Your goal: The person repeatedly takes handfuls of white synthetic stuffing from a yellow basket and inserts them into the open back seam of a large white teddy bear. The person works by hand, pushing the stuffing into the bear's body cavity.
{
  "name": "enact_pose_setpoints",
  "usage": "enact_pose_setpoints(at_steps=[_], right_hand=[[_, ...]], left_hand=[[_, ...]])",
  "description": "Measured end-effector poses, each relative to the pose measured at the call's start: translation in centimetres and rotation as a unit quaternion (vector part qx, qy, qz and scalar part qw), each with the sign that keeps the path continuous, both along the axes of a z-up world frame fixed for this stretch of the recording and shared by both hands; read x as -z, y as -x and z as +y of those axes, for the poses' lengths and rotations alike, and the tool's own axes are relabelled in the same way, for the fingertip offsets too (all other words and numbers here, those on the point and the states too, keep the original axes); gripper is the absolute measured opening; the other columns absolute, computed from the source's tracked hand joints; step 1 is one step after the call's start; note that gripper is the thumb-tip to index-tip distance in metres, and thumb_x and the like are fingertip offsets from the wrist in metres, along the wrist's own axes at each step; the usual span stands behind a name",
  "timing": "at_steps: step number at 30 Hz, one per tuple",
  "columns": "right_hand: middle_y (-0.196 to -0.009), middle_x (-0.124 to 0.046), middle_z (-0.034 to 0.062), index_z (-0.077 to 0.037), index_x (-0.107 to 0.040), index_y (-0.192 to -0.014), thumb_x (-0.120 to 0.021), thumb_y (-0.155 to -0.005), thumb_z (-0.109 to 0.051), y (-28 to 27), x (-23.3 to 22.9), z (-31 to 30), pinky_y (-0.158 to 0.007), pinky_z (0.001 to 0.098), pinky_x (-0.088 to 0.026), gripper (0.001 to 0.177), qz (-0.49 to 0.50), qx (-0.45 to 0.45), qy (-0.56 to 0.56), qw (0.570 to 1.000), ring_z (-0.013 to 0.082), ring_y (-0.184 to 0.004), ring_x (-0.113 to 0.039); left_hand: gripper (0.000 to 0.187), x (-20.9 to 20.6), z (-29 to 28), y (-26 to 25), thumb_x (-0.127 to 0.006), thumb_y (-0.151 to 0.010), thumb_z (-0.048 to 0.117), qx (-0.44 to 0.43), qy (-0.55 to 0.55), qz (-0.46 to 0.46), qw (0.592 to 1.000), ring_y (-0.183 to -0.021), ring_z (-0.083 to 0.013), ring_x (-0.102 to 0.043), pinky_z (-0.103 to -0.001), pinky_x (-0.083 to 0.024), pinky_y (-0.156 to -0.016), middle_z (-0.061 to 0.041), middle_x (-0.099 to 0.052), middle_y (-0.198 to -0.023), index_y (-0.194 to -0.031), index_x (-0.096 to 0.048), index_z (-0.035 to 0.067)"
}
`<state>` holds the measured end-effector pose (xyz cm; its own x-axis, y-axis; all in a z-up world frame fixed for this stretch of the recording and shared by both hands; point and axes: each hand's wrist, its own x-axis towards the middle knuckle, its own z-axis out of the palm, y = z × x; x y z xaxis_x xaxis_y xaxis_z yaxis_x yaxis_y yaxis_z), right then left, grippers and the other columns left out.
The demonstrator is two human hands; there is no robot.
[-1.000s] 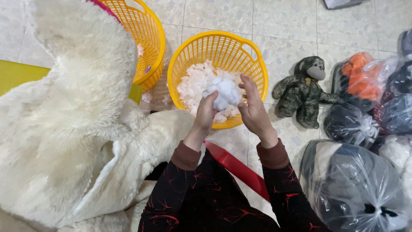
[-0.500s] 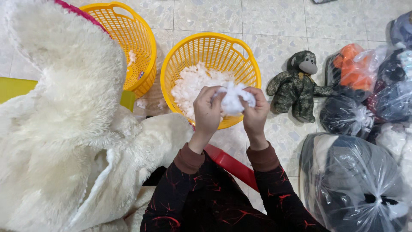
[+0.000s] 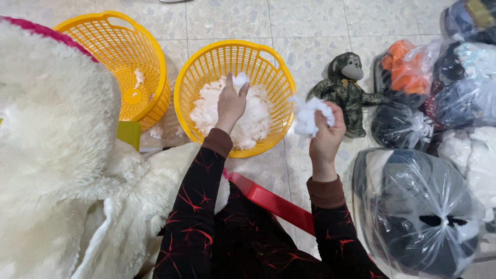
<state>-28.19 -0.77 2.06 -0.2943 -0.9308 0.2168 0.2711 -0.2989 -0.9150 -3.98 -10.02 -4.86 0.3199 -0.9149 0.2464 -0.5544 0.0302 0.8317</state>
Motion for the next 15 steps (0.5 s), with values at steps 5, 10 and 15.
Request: enact_pose_setpoints(at_steps=[5,10,15], right_hand=[[-0.109,-0.065,-0.0003,-0.005,-0.061,-0.119,-0.064,-0.101,0.0,-1.7,0.6,0.3,-0.087,0.0214,-0.049,0.019,0.0,-0.037,-0.034,0.999,0.0065,-0.097,-0.06],[-0.11,-0.063,0.0005,-0.005,-0.057,-0.117,-0.067,-0.099,0.005,-4.3,1.6,1.1,-0.086,0.0219,-0.049,0.022,0.028,-0.05,-0.006,0.998,0.0073,-0.098,-0.059],[-0.099,-0.062,0.0005,-0.006,-0.057,-0.113,-0.065,-0.104,0.004,-4.5,1.0,1.5,-0.062,0.019,-0.043,0.016,-0.032,-0.017,-0.001,0.999,0.0052,-0.077,-0.055]], left_hand=[[0.042,-0.6,4.5,2.7,-0.056,-0.107,0.04,0.116,-0.09,0.201,0.969,-0.088,-0.0271,-0.071,-0.038,-0.057,-0.08,-0.014,-0.073,-0.094,-0.114,-0.067,0.0],[0.03,-6.5,11.5,5.5,-0.066,-0.095,0.021,0.223,-0.053,0.348,0.909,-0.078,-0.0103,-0.065,-0.027,-0.056,-0.061,-0.004,-0.066,-0.092,-0.113,-0.06,-0.002],[0.012,-10.3,12.0,3.1,-0.064,-0.096,0.004,0.192,0.009,0.282,0.94,-0.077,-0.015,-0.069,-0.029,-0.057,-0.068,-0.008,-0.072,-0.091,-0.103,-0.071,-0.003]])
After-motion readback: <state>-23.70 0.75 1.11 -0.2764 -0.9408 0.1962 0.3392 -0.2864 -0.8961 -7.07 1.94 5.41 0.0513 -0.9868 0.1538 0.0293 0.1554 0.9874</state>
